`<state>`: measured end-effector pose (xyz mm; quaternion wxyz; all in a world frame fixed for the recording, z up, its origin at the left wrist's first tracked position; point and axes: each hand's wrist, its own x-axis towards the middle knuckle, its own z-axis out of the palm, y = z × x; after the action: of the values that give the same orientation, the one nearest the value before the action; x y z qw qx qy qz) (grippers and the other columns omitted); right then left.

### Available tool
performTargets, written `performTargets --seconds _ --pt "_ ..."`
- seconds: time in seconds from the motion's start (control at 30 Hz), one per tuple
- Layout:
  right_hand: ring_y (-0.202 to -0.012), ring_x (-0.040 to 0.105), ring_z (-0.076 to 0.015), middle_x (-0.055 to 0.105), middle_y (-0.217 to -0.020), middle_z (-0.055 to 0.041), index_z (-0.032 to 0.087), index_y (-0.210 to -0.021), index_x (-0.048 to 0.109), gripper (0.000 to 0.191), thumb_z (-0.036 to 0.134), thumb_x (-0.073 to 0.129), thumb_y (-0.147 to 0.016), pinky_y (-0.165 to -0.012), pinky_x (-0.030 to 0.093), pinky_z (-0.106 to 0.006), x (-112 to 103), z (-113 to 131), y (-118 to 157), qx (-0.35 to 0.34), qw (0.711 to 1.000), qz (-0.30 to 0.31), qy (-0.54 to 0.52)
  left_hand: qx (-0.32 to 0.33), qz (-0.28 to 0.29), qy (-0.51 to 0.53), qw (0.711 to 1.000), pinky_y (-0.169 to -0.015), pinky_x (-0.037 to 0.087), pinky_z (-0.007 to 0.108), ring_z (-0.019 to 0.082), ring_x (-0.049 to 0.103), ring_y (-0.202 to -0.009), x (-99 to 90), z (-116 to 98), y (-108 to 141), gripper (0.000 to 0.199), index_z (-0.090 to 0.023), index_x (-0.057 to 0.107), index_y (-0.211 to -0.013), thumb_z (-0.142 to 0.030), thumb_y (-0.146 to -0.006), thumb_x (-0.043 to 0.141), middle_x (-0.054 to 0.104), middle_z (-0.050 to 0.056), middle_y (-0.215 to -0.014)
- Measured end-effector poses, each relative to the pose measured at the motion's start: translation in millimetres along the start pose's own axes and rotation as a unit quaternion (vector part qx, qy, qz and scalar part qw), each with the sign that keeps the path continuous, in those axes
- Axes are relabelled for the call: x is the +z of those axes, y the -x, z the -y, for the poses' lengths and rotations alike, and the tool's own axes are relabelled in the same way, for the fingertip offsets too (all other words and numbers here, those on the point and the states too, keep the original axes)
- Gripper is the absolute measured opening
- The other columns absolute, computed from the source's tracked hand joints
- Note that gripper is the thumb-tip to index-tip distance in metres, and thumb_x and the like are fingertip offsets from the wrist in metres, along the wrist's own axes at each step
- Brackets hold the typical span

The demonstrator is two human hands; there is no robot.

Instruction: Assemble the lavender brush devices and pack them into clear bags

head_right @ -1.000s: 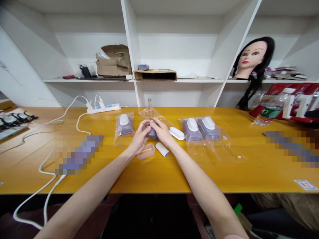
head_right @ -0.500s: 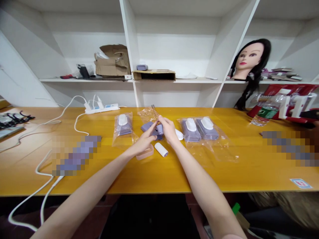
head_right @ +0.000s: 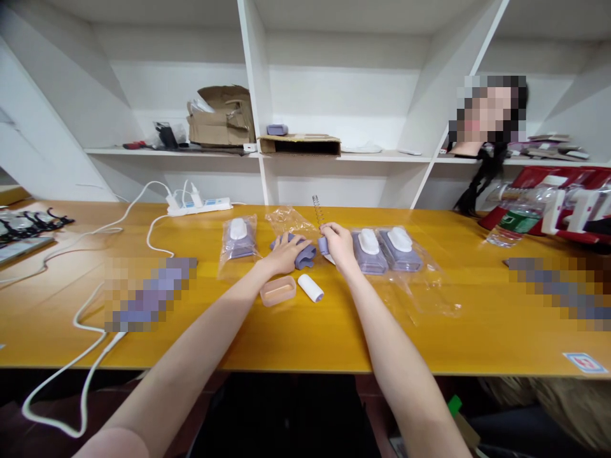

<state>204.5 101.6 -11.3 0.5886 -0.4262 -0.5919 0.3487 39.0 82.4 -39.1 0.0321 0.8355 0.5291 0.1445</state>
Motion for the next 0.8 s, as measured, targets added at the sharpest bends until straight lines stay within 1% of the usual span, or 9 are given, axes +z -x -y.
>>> performTargets --seconds 0.1,0.2,0.33,0.4,0.47,0.53,0.63,0.7,0.8 --pt "-0.075 0.059 -0.0164 0.064 -0.071 -0.0003 0.02 -0.06 0.062 0.013 0.03 0.054 -0.063 -0.07 0.043 -0.027 1 8 3 0.003 1.0 0.015 -0.012 0.013 -0.054 0.002 0.998 -0.104 0.013 0.068 0.037 0.018 -0.136 -3.8 -1 7 0.073 -0.03 0.033 -0.138 -0.009 -0.071 0.053 0.035 0.007 -0.144" --pt "-0.068 0.059 -0.0152 0.064 -0.069 0.0002 0.02 -0.062 0.063 0.01 0.027 0.056 -0.063 -0.069 0.044 -0.028 -1 20 6 -0.005 0.998 0.019 -0.061 0.021 -0.152 0.045 0.987 -0.101 0.017 0.071 0.036 0.011 -0.139 -8.4 -4 15 0.075 -0.031 0.029 -0.138 -0.008 -0.07 0.051 0.031 0.005 -0.148" --pt "-0.069 0.06 -0.0161 0.066 -0.07 -0.001 0.02 -0.071 0.066 0.012 0.028 0.058 -0.065 -0.07 0.046 -0.03 -8 36 11 -0.035 0.99 0.018 -0.138 0.007 -0.309 0.096 0.946 -0.103 0.024 0.065 0.031 0.013 -0.14 -20.1 -6 22 0.071 -0.031 0.031 -0.135 -0.009 -0.07 0.05 0.032 0.004 -0.148" --pt "-0.072 0.062 -0.0175 0.067 -0.072 -0.0019 0.02 -0.078 0.067 0.017 0.028 0.058 -0.066 -0.07 0.046 -0.031 -13 41 13 -0.04 0.987 0.046 -0.152 -0.006 -0.383 0.095 0.919 -0.105 0.023 0.061 0.031 0.017 -0.139 -30.5 -3 26 0.069 -0.032 0.032 -0.134 -0.013 -0.071 0.053 0.034 0.004 -0.146" --pt "-0.075 0.062 -0.018 0.069 -0.075 -0.0022 0.02 -0.082 0.068 0.02 0.028 0.058 -0.067 -0.071 0.047 -0.031 -16 45 14 -0.043 0.985 0.087 -0.14 -0.025 -0.432 0.08 0.898 -0.106 0.021 0.061 0.031 0.016 -0.139 -41.9 3 33 0.07 -0.034 0.032 -0.135 -0.015 -0.072 0.055 0.035 0.003 -0.145" --pt "-0.079 0.063 -0.018 0.07 -0.081 -0.0021 0.02 -0.081 0.069 0.02 0.028 0.058 -0.067 -0.074 0.047 -0.031 -17 46 15 -0.057 0.987 0.127 -0.085 -0.049 -0.445 0.058 0.893 -0.105 0.02 0.063 0.032 0.014 -0.14 -51.5 11 43 0.071 -0.035 0.032 -0.136 -0.013 -0.072 0.054 0.033 0.004 -0.146" --pt "-0.084 0.063 -0.0188 0.07 -0.086 -0.0026 0.02 -0.08 0.07 0.018 0.027 0.057 -0.069 -0.078 0.046 -0.032 -20 50 18 -0.12 0.974 0.181 0.057 -0.086 -0.406 0.025 0.909 -0.102 0.018 0.068 0.037 0.014 -0.139 -59.0 24 59 0.079 -0.036 0.032 -0.138 -0.013 -0.067 0.058 0.034 0.007 -0.143" --pt "-0.085 0.063 -0.0192 0.07 -0.087 -0.0038 0.019 -0.081 0.071 0.019 0.024 0.055 -0.072 -0.079 0.046 -0.032 -23 55 20 -0.186 0.949 0.202 0.153 -0.101 -0.371 0.004 0.923 -0.102 0.018 0.067 0.037 0.025 -0.134 -60.4 30 67 0.084 -0.035 0.032 -0.139 -0.017 -0.063 0.062 0.036 0.009 -0.139" --pt "-0.082 0.063 -0.0192 0.069 -0.087 -0.0054 0.018 -0.085 0.071 0.022 0.02 0.052 -0.075 -0.077 0.045 -0.032 -28 63 24 -0.282 0.902 0.185 0.271 -0.11 -0.329 -0.022 0.938 -0.104 0.019 0.063 0.033 0.038 -0.125 -61.7 36 75 0.084 -0.035 0.033 -0.14 -0.021 -0.062 0.061 0.041 0.008 -0.134"
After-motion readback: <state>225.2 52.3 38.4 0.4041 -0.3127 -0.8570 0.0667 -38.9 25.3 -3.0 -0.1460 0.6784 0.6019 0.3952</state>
